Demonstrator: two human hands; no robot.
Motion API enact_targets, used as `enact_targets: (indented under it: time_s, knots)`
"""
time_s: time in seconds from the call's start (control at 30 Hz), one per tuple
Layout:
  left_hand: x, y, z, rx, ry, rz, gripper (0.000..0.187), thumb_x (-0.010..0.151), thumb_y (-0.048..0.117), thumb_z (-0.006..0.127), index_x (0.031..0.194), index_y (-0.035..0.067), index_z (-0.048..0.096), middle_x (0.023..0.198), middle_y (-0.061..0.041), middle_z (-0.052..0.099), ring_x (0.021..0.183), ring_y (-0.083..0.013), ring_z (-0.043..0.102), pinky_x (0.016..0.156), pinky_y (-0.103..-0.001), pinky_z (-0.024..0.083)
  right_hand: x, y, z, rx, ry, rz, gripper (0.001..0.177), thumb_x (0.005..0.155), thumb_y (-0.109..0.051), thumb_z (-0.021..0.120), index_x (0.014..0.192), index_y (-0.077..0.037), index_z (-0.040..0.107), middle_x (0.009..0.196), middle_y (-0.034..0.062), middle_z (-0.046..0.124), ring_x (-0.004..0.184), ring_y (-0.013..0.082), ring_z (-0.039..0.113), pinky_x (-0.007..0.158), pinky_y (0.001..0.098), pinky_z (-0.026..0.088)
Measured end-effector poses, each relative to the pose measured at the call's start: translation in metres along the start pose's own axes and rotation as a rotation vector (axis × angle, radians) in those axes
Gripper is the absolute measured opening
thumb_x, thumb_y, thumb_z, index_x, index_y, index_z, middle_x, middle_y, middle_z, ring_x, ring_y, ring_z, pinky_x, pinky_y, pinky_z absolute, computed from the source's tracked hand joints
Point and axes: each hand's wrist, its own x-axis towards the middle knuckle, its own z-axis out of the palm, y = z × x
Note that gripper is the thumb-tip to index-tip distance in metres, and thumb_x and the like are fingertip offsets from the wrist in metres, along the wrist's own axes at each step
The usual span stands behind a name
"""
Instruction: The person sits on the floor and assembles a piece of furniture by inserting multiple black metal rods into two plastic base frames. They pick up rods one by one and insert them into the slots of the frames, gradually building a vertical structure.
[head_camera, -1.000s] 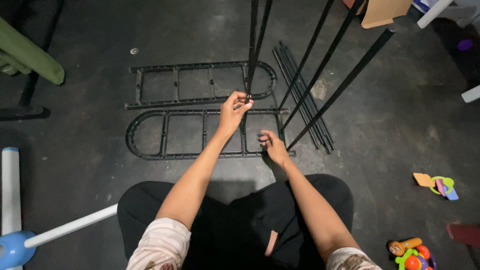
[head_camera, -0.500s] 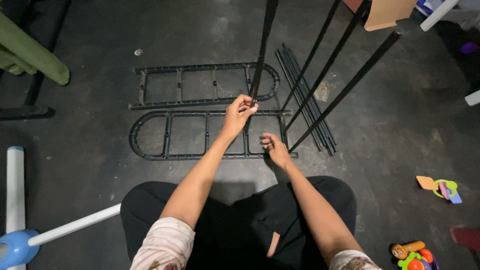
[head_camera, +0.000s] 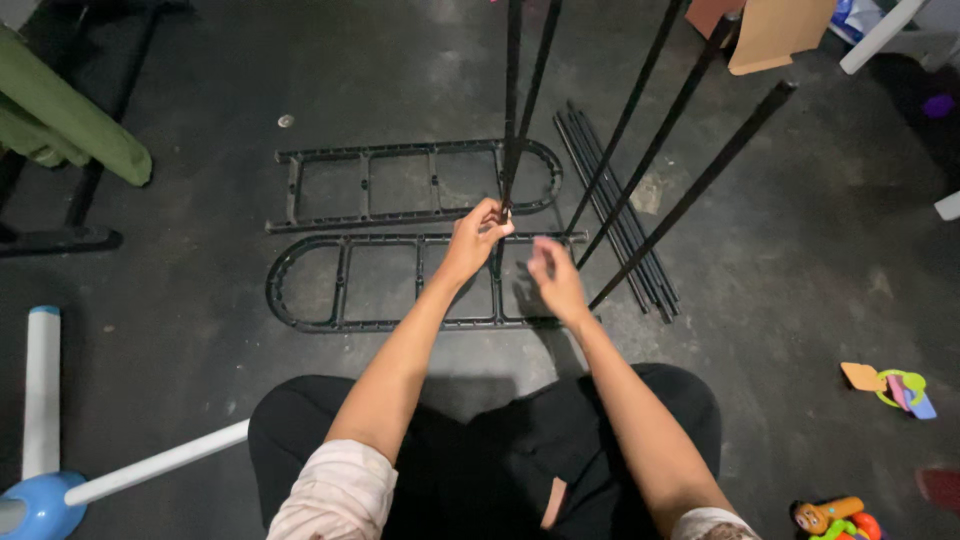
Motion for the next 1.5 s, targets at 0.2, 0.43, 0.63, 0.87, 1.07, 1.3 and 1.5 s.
enact_targets:
  time_s: [0.2,0.43,0.63,0.87,1.07,1.3,1.5]
  knots:
    - [0.0,-0.004,0.003,0.119,0.024,0.023,0.021,0.09,0.006,0.076,0.105,0.002,0.063,0.088,-0.001,0.069,0.084,-0.0082,0.065,0.08,-0.027,0.053,0.098,-0.132,-0.002,0.231,0.034,-0.329,0.049,0.099,-0.017,0.075,0.14,-0.003,0.052,0.13,0.0093,0.062,0.117,0.0154,0.06,0.102,0.0292,0.048]
    - [-0.001,-0.018,0.013,0.001,0.058,-0.017,0.025,0.088,0.003,0.079,0.11,0.002,0.066,0.094,-0.004,0.072,0.088,-0.0101,0.066,0.082,-0.028,0.056,0.134,-0.181,0.02,0.498,-0.001,0.038,0.05,0.107,-0.047,0.057,0.072,-0.014,0.044,0.062,-0.0079,0.041,0.053,0.0035,0.036,0.048,0.0243,0.026]
    - [0.016,-0.012,0.018,-0.064,-0.142,-0.034,0.049,0.085,0.003,0.071,0.132,0.004,0.056,0.111,-0.007,0.07,0.101,-0.0155,0.066,0.089,-0.032,0.053,0.122,-0.169,0.029,0.551,0.038,0.007,0.051,0.106,-0.043,0.057,0.068,-0.014,0.04,0.059,-0.0072,0.036,0.05,0.0047,0.031,0.046,0.0264,0.022]
    - [0.059,-0.011,0.033,0.152,-0.096,0.156,0.032,0.096,0.015,0.066,0.125,0.004,0.058,0.12,-0.013,0.066,0.116,-0.0259,0.065,0.1,-0.04,0.052,0.145,-0.17,0.039,0.513,0.005,0.012,0.049,0.106,-0.041,0.058,0.068,-0.014,0.042,0.06,-0.0072,0.036,0.052,0.0045,0.032,0.048,0.0264,0.025]
    - [0.073,-0.021,0.029,0.112,-0.048,0.057,0.05,0.092,0.014,0.064,0.139,0.004,0.049,0.128,-0.013,0.064,0.123,-0.0256,0.06,0.102,-0.039,0.048,0.172,-0.166,0.04,0.605,-0.047,0.073,0.05,0.105,-0.042,0.06,0.068,-0.016,0.038,0.057,-0.0064,0.035,0.048,0.0054,0.03,0.045,0.0271,0.024]
    - [0.065,-0.033,0.044,0.192,0.012,0.222,0.048,0.096,0.016,0.063,0.141,0.004,0.049,0.137,-0.019,0.056,0.131,-0.0314,0.054,0.108,-0.043,0.044,0.154,-0.147,0.03,0.463,0.012,0.009,0.054,0.108,-0.04,0.058,0.065,-0.014,0.041,0.055,-0.0054,0.04,0.047,0.0066,0.035,0.045,0.0271,0.026]
    - [0.055,-0.056,0.047,0.438,0.137,0.402,0.028,0.102,0.024,0.06,0.124,0.009,0.051,0.112,-0.015,0.056,0.102,-0.0307,0.056,0.083,-0.042,0.044,0.117,-0.145,0.042,0.588,-0.006,-0.051,0.038,0.106,-0.03,0.063,0.078,-0.008,0.051,0.069,-0.0055,0.045,0.063,0.0065,0.042,0.057,0.0285,0.035]
